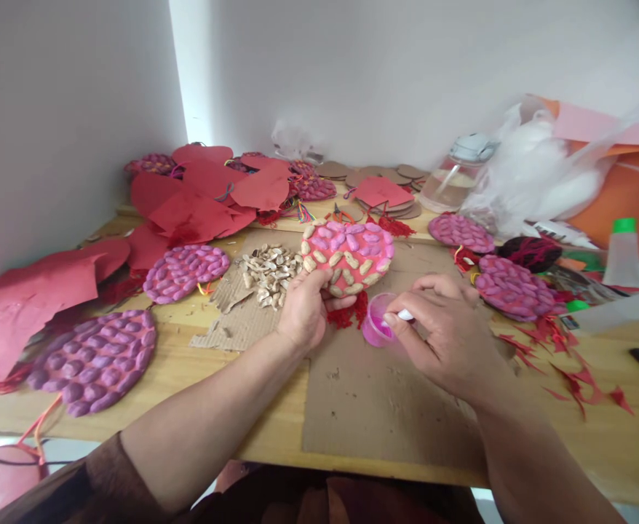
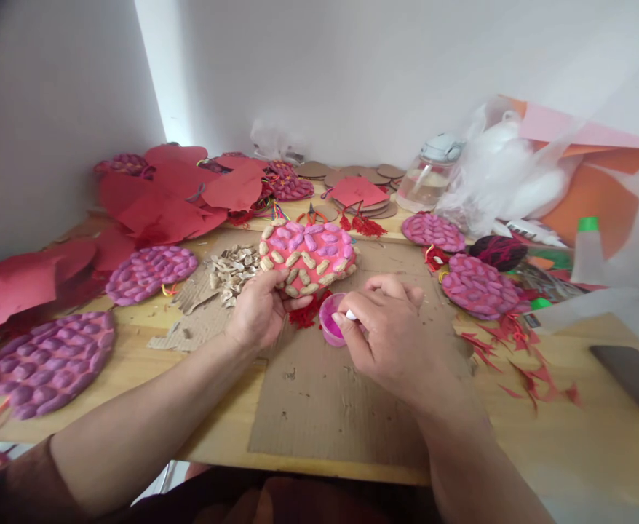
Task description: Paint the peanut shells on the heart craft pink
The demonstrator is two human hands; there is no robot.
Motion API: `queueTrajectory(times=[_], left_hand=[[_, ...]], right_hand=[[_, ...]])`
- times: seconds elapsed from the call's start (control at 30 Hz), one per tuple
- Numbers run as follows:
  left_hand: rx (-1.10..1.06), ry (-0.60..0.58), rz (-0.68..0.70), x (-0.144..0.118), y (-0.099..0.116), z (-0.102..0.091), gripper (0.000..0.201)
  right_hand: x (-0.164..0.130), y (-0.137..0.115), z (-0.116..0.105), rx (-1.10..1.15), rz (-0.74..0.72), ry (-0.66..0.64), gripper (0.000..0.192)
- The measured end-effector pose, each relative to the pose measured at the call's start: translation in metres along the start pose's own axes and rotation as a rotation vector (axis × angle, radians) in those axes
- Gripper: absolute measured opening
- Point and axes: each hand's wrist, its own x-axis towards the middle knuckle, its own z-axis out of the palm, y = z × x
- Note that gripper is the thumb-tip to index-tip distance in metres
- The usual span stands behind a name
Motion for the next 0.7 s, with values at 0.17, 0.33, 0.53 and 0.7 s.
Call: queueTrajectory(times=[0.17,0.33,0.53,0.7], left_hand=[[0.002,-0.020,0.000,0.0001,-0.0012,-0.0010,0.005],[0.005,-0.027,-0.007,-0.0009,-0.0022,-0.0005,0.009],[0.008,-0.016,-0.010,-0.0017,-0.0040,-0.0001,0.014],[0.012,-0.044,-0.005,0.0002,-0.0054,-0.0033,0.011]], right_hand=[[0.0015,-0.0033,0.0004,-0.009,-0.005,0.009,0.013],[0.0026,-0.0044,-0.0004,-0.023,-0.016,-0.025,0.012],[0.0047,-0.0079,-0.0029,0.022,-0.003,-0.011,0.012],[0.0069,-0.0089,-0.0025,0.080,-0.012,-0.017,0.013]])
